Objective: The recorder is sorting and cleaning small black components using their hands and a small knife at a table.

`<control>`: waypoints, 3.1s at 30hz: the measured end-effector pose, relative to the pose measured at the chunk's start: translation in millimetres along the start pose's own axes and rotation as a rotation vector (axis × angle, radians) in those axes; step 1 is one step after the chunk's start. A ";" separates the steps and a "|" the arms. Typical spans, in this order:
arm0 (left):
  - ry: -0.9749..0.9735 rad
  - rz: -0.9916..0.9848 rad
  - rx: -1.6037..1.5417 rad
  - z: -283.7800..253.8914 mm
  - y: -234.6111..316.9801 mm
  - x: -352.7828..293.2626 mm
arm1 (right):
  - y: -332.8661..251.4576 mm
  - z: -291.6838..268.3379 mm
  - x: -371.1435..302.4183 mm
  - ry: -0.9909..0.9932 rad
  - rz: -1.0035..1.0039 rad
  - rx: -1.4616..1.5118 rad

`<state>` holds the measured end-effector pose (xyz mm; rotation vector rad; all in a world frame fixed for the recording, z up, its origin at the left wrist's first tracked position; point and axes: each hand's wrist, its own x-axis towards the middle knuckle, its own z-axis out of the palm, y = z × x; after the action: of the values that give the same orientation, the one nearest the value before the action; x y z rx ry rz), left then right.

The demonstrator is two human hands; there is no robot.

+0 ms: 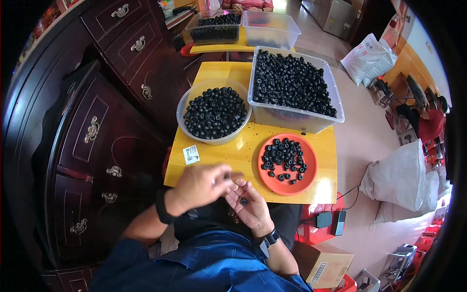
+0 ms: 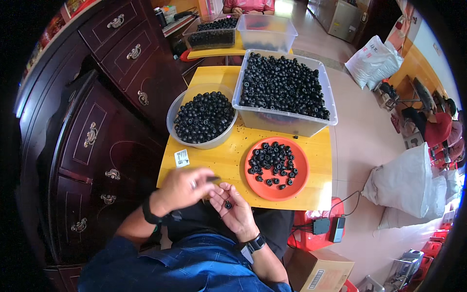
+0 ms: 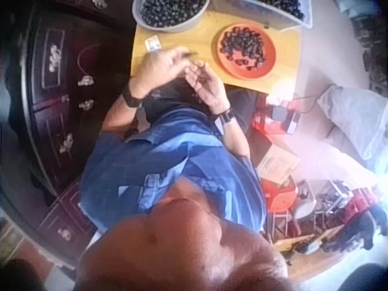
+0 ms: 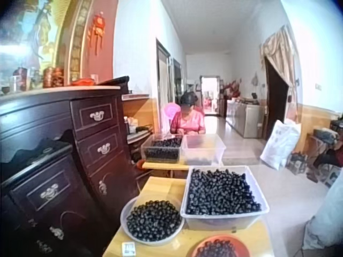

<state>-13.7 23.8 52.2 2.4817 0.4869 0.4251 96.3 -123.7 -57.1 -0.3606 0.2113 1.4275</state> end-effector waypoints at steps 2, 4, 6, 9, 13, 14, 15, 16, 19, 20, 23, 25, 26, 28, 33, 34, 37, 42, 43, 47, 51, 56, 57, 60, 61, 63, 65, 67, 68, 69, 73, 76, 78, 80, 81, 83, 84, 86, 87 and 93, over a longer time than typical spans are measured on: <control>-0.055 0.017 -0.105 22.9 10.8 -14.3 | 2.3 -11.6 3.1 -0.129 -0.009 0.023; -0.116 0.014 -0.028 42.8 10.8 -26.0 | 2.5 -8.7 2.0 -0.110 -0.012 0.003; -0.145 0.013 0.008 55.1 14.0 -30.0 | 3.3 -8.5 1.8 -0.165 0.000 0.028; -0.113 0.042 0.027 64.1 12.1 -28.7 | 2.8 -14.2 4.3 -0.169 -0.011 0.058; -0.026 0.013 -0.042 59.6 13.6 -24.3 | -1.2 -17.7 4.4 -0.179 -0.060 -0.036; -0.015 -0.001 -0.081 55.7 13.9 -21.1 | -2.7 -21.5 5.3 -0.188 -0.121 -0.152; -0.013 0.006 -0.082 51.4 14.1 -18.4 | -4.8 -18.1 3.4 -0.190 -0.127 -0.156; 0.003 0.002 -0.097 47.4 14.5 -15.9 | -6.5 -14.6 -0.4 -0.198 -0.091 -0.172; 0.012 0.023 -0.117 40.9 10.9 -13.1 | -10.5 -5.8 -8.6 -0.213 -0.036 -0.185; -0.012 0.035 -0.125 40.5 9.3 -14.4 | -11.5 -4.5 -9.4 -0.229 -0.013 -0.165; -0.021 0.049 -0.157 40.6 12.6 -13.3 | -11.9 -5.1 -9.7 -0.237 -0.006 -0.120; -0.007 0.051 -0.180 41.9 15.8 -11.2 | -10.6 -8.4 -8.1 -0.232 -0.022 -0.093; 0.015 0.045 -0.173 43.6 16.9 -10.5 | -10.3 -12.2 -6.4 -0.240 -0.032 -0.080; 0.037 0.037 -0.162 46.2 17.8 -12.2 | -9.8 -10.2 -5.6 -0.241 -0.033 -0.053; 0.127 0.151 -0.094 53.0 14.5 -13.0 | -10.5 -9.8 -3.4 -0.310 -0.055 -0.057; 0.118 0.128 -0.117 51.4 17.5 -12.0 | -9.8 -13.4 -2.7 -0.287 -0.055 -0.053; 0.121 0.131 -0.171 53.8 13.7 -10.5 | -9.3 -20.1 1.0 -0.299 -0.034 -0.029; 0.142 0.108 -0.288 56.6 14.6 -11.5 | -8.3 -12.7 -3.2 -0.228 -0.073 -0.074; 0.139 0.065 -0.367 57.7 14.8 -12.2 | -7.8 -12.2 -3.5 -0.179 -0.077 -0.092; 0.102 0.010 -0.422 56.3 13.2 -14.8 | -7.4 -8.4 -5.0 -0.183 -0.080 -0.108; 0.142 0.080 -0.325 56.1 12.7 -15.7 | -7.2 -7.1 -5.2 -0.189 -0.105 -0.117; 0.279 0.193 -0.221 58.3 12.1 -11.7 | -10.2 -4.5 -3.4 -0.180 -0.079 -0.175; 0.273 0.193 -0.196 57.0 13.8 -12.9 | -8.9 -6.8 -1.4 -0.206 -0.107 -0.150; 0.298 0.236 -0.147 58.2 13.4 -11.2 | -7.5 -10.8 0.6 -0.231 -0.133 -0.103; 0.329 0.282 -0.123 58.8 13.0 -10.1 | -7.3 -10.7 0.8 -0.233 -0.135 -0.083; 0.316 0.268 -0.143 57.1 16.3 -9.7 | -5.9 -8.0 -0.8 -0.226 -0.140 -0.078; 0.303 0.253 -0.165 58.2 14.9 -11.4 | -4.9 -8.9 -1.2 -0.218 -0.144 -0.073; 0.310 0.194 -0.204 62.5 11.2 -13.6 | -5.1 -12.3 -1.2 -0.181 -0.118 -0.108; 0.309 0.192 -0.204 62.2 12.2 -13.7 | -4.0 -12.9 -1.8 -0.180 -0.117 -0.107; 0.335 0.223 -0.188 61.6 13.5 -11.8 | -3.3 -13.2 -1.5 -0.165 -0.118 -0.096; 0.343 0.231 -0.143 62.9 9.9 -15.1 | 2.2 -5.7 -2.8 -0.109 -0.153 -0.041; 0.338 0.239 -0.137 63.8 8.1 -15.1 | 2.7 -3.8 -3.9 -0.100 -0.165 -0.061; 0.291 0.174 -0.165 60.4 10.1 -13.7 | -0.7 -5.4 -1.4 -0.073 -0.166 -0.041; 0.232 0.043 -0.218 58.7 7.3 -14.7 | -6.8 -5.2 -1.4 -0.129 -0.175 -0.004; 0.201 -0.018 -0.262 60.0 3.6 -13.5 | -9.2 -10.3 0.5 -0.135 -0.185 0.018; 0.188 -0.014 -0.256 48.4 4.6 -8.5 | -12.7 -11.5 1.7 -0.163 -0.189 -0.005; 0.144 -0.007 -0.250 47.5 -1.6 -8.0 | -13.2 -9.3 0.0 -0.124 -0.176 -0.025; 0.102 -0.018 -0.213 45.8 -2.1 -5.2 | -13.2 -6.8 -0.5 -0.122 -0.159 -0.022; 0.064 -0.020 -0.173 44.5 -1.9 -3.7 | -12.4 -4.6 -0.6 -0.128 -0.147 -0.022; 0.014 0.046 -0.139 46.2 -7.1 -2.6 | -8.0 -2.3 0.4 -0.091 -0.120 -0.086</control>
<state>0.6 6.5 11.2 2.3607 0.3930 0.4783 104.5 -125.0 -58.5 -0.3716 0.0533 1.3342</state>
